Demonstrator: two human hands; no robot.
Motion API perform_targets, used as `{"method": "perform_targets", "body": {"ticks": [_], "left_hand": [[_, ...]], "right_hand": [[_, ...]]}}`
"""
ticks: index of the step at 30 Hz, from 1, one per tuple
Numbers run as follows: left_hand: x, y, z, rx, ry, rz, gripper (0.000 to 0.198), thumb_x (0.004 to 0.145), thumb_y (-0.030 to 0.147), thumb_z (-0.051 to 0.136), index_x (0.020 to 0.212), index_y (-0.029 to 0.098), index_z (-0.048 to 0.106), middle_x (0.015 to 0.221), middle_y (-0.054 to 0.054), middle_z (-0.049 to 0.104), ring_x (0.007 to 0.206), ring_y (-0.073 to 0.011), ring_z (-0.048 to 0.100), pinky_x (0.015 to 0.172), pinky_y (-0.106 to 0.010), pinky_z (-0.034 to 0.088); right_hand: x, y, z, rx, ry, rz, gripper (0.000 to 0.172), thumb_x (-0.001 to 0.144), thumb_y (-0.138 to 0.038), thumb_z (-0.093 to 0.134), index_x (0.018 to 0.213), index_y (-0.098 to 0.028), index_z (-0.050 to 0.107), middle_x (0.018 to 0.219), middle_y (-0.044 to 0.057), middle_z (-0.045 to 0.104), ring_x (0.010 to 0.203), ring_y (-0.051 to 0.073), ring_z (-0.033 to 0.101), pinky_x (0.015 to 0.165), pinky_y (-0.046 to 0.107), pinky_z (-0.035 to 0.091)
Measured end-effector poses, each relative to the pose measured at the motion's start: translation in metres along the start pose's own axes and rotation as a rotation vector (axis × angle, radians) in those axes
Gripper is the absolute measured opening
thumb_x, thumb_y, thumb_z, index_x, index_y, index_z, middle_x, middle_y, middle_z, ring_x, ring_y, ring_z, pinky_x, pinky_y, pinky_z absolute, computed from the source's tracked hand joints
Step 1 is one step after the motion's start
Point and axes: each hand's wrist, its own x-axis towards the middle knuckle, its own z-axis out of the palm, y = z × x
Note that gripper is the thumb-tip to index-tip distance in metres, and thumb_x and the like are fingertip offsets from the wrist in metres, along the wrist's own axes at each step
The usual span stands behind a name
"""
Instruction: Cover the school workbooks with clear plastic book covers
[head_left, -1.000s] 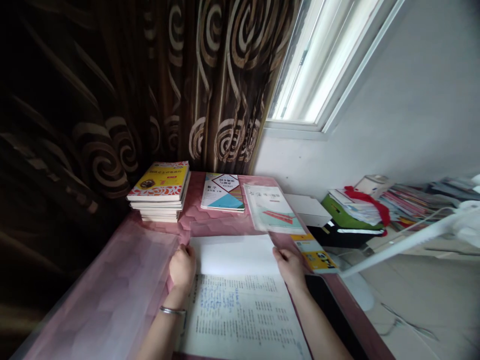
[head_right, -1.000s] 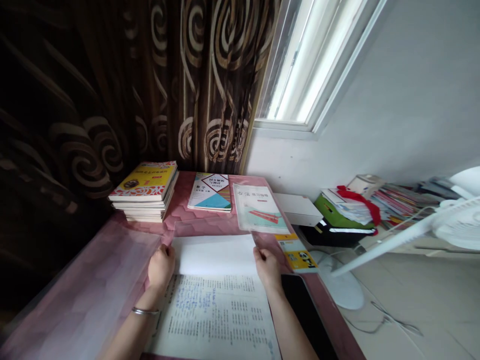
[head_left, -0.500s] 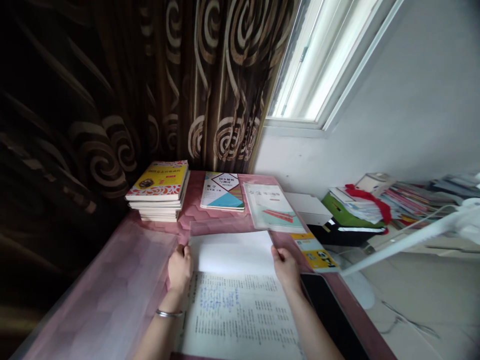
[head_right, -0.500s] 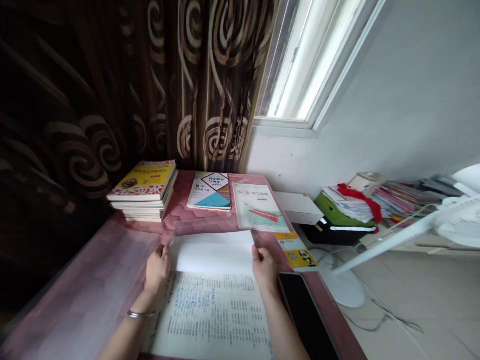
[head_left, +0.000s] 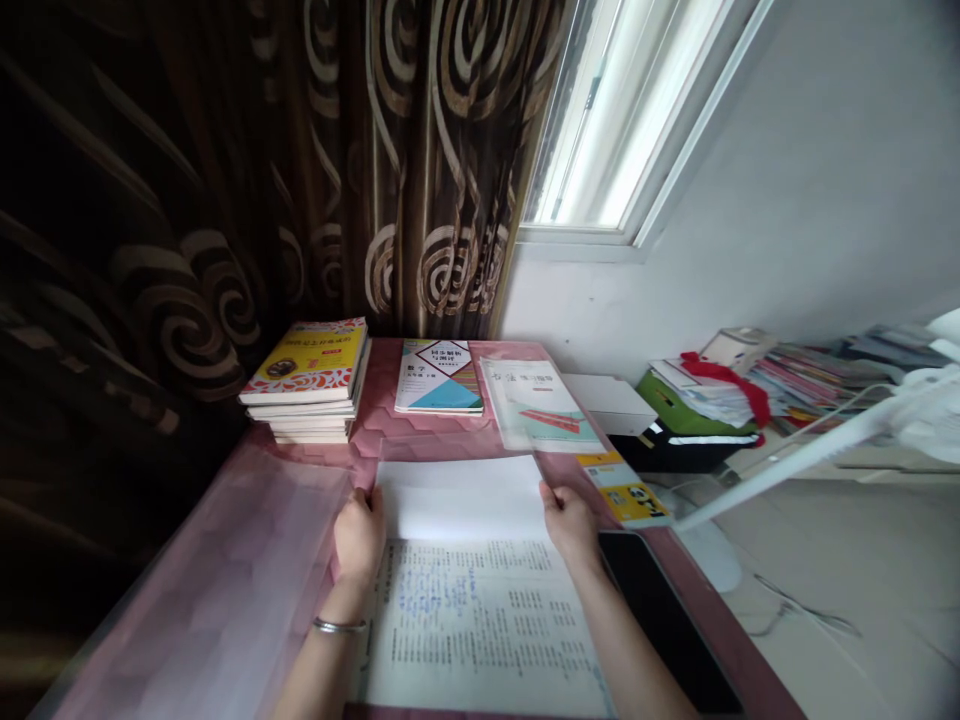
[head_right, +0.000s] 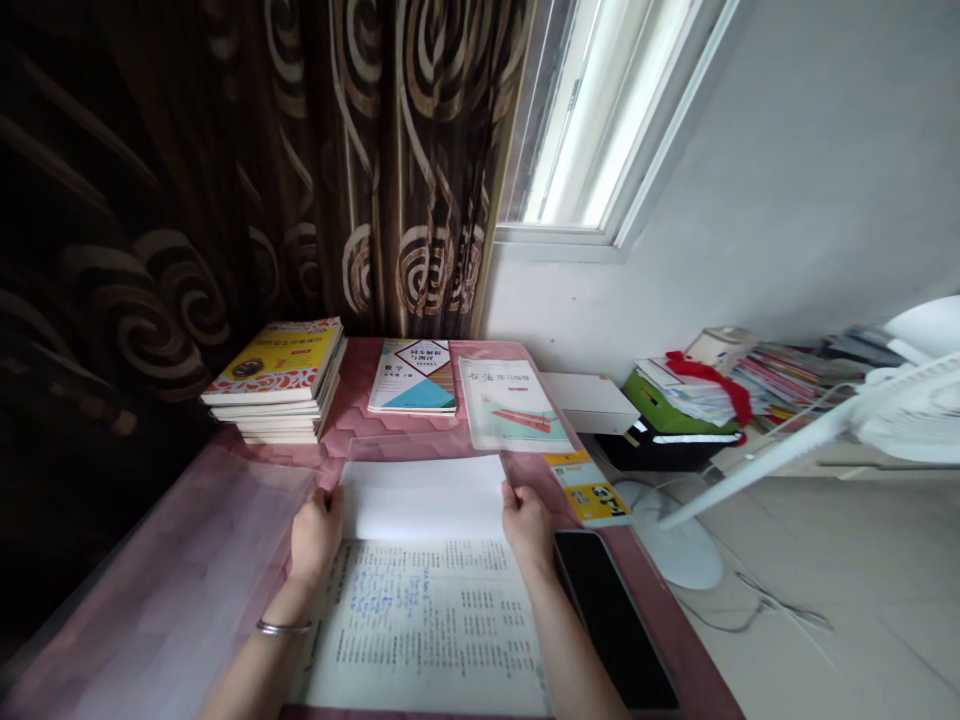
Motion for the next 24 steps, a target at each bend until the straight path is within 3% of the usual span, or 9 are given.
{"method": "perform_targets", "body": {"ticks": [6, 11, 17, 24], "left_hand": [[0.004, -0.006, -0.005, -0.136, -0.051, 0.002, 0.042, 0.095, 0.038, 0.035, 0.08, 0.012, 0.065, 0.074, -0.014, 0.07, 0.072, -0.0229, 0.067, 0.059, -0.025, 0.039], [0.007, -0.014, -0.01, -0.291, -0.186, 0.038, 0.035, 0.089, 0.03, 0.045, 0.071, 0.011, 0.068, 0.062, -0.005, 0.065, 0.065, -0.0173, 0.063, 0.056, -0.021, 0.036], [-0.001, -0.009, -0.006, -0.199, -0.102, 0.016, 0.033, 0.09, 0.029, 0.047, 0.078, 0.009, 0.071, 0.072, -0.011, 0.071, 0.067, -0.0176, 0.065, 0.057, -0.022, 0.034], [-0.002, -0.004, -0.002, -0.048, -0.091, 0.018, 0.038, 0.094, 0.031, 0.041, 0.084, 0.01, 0.071, 0.088, -0.019, 0.073, 0.081, -0.0238, 0.07, 0.063, -0.025, 0.039]], "right_hand": [[0.0, -0.008, -0.002, -0.095, -0.015, 0.016, 0.031, 0.085, -0.041, 0.042, 0.07, -0.02, 0.058, 0.074, 0.013, 0.071, 0.072, 0.025, 0.065, 0.062, 0.029, 0.039], [0.002, -0.006, -0.004, 0.005, -0.021, 0.037, 0.034, 0.081, -0.047, 0.04, 0.064, -0.022, 0.054, 0.069, 0.014, 0.069, 0.068, 0.026, 0.062, 0.061, 0.031, 0.04], [-0.004, 0.0, -0.012, 0.162, -0.04, 0.063, 0.039, 0.069, -0.058, 0.038, 0.059, -0.023, 0.052, 0.063, 0.012, 0.066, 0.064, 0.026, 0.06, 0.059, 0.032, 0.042], [-0.008, 0.001, -0.009, 0.172, -0.049, 0.064, 0.039, 0.067, -0.057, 0.042, 0.062, -0.022, 0.059, 0.063, 0.012, 0.068, 0.064, 0.027, 0.062, 0.059, 0.032, 0.044]]}}
